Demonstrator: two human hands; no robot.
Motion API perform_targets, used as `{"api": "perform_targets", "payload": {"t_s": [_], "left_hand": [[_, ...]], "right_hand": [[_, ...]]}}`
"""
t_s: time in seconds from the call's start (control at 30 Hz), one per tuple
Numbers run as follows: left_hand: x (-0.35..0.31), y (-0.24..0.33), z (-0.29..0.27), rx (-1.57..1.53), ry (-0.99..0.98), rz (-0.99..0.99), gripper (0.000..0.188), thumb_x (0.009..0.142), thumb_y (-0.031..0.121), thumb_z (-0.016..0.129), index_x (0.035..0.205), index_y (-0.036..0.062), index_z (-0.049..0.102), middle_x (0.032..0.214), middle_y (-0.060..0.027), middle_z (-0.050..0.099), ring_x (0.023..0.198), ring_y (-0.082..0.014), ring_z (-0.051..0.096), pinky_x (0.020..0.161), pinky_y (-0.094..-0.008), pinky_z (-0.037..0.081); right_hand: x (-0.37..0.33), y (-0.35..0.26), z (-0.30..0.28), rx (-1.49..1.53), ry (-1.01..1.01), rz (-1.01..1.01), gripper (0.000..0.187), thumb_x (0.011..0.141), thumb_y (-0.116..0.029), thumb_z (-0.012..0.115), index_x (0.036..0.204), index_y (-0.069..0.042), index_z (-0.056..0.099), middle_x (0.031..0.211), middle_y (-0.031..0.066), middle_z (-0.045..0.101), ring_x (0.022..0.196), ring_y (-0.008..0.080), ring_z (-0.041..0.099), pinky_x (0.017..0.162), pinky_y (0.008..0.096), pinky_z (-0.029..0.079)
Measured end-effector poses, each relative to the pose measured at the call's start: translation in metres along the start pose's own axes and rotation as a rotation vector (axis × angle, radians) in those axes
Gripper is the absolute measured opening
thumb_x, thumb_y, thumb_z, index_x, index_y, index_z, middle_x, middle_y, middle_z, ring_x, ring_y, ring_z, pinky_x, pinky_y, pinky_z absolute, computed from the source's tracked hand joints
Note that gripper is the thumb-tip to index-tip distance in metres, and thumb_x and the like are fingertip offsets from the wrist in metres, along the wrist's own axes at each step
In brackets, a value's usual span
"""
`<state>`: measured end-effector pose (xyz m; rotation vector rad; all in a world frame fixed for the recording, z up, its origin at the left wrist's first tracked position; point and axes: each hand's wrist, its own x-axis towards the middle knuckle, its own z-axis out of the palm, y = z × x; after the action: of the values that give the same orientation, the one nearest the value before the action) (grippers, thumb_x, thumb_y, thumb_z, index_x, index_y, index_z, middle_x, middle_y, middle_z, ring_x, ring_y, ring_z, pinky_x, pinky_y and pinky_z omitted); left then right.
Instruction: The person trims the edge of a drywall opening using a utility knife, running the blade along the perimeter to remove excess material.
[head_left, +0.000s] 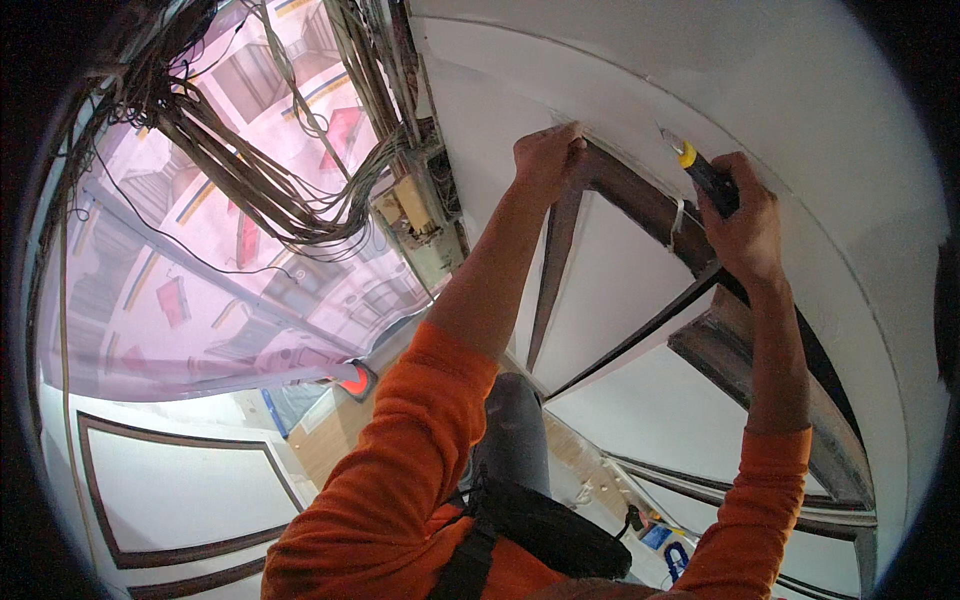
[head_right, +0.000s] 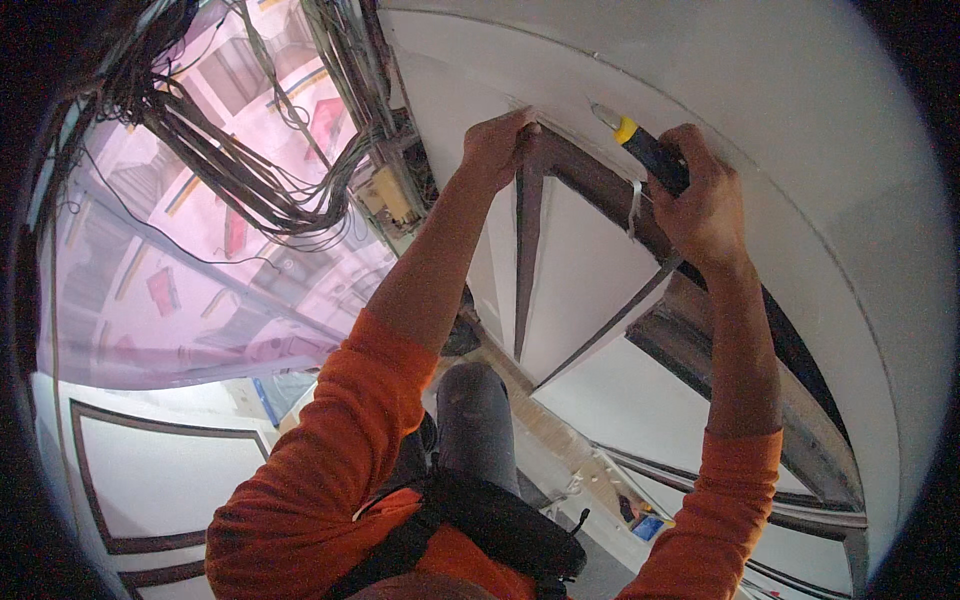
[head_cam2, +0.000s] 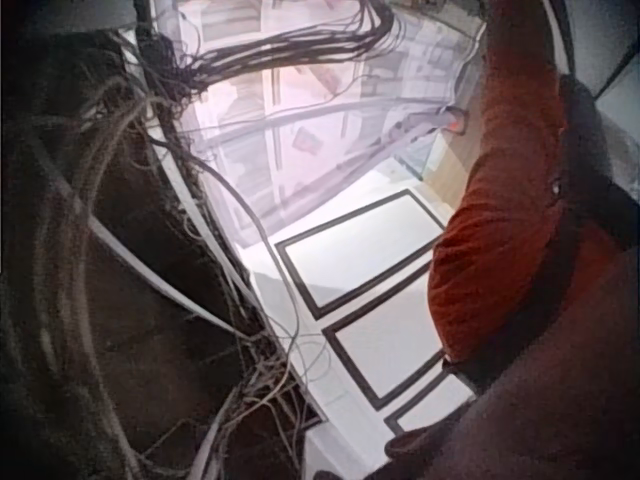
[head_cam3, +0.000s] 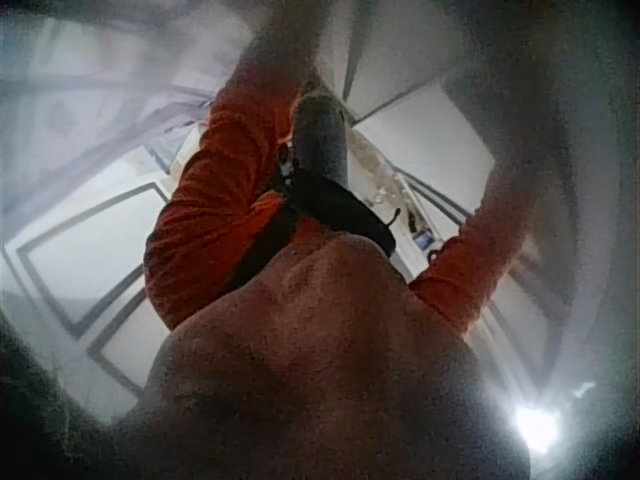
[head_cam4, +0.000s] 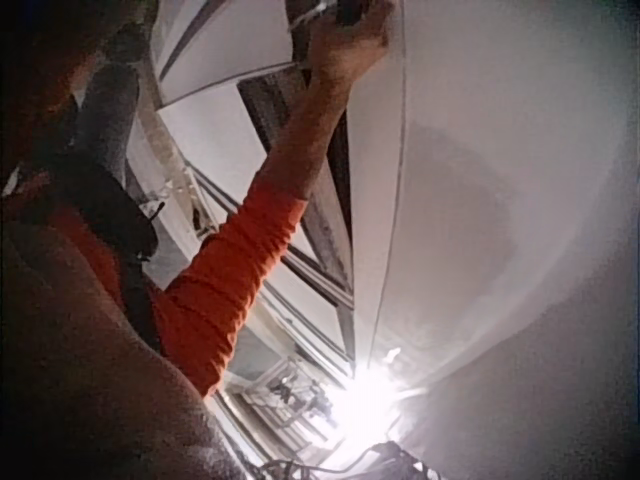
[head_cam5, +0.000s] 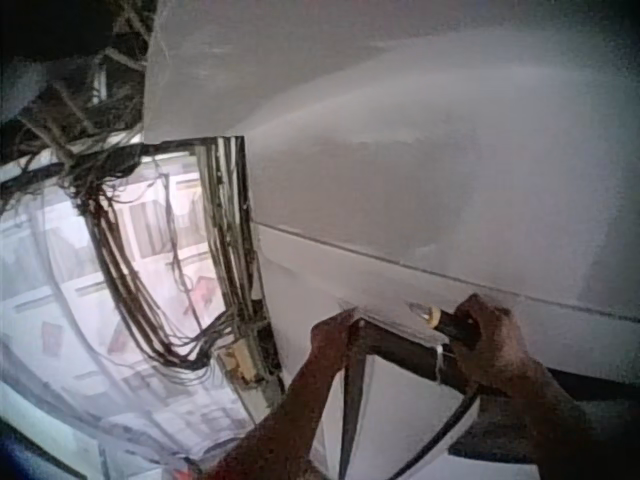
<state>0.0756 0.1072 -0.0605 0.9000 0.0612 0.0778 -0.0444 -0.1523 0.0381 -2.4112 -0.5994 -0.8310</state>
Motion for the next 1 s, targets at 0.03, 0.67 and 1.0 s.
{"api": "perform_targets", "payload": {"t_s": [0.03,0.67,1.0], "left_hand": [[0.002,0.002,0.004,0.015,0.033,-0.021,0.015,0.094,0.008,0.072,0.102,-0.0039,0.067,0.092,-0.009,0.066,0.082,-0.0199,0.069,0.07,-0.029,0.062],[0.058,0.016,-0.064,0.841,-0.124,0.525,0.028,0.092,0.016,0.078,0.112,-0.0016,0.068,0.094,-0.0092,0.068,0.085,-0.0217,0.069,0.072,-0.031,0.061],[0.055,0.02,-0.032,0.354,-0.087,0.144,0.037,0.093,0.019,0.075,0.125,0.002,0.063,0.095,-0.0097,0.069,0.089,-0.0261,0.07,0.08,-0.0383,0.062]], "right_hand": [[0.0,0.0,-0.001,0.012,-0.008,-0.002,0.034,0.081,-0.001,0.076,0.111,-0.008,0.06,0.094,0.0158,0.073,0.084,0.0341,0.074,0.074,0.0414,0.057],[0.006,-0.019,-0.003,0.05,-0.054,0.008,0.038,0.08,-0.001,0.077,0.113,-0.009,0.06,0.098,0.0171,0.073,0.091,0.0354,0.074,0.079,0.0431,0.057],[-0.001,-0.001,-0.005,-0.007,-0.05,-0.009,0.033,0.085,0.002,0.074,0.113,-0.005,0.059,0.097,0.0174,0.072,0.087,0.0272,0.075,0.077,0.0367,0.057]]}}
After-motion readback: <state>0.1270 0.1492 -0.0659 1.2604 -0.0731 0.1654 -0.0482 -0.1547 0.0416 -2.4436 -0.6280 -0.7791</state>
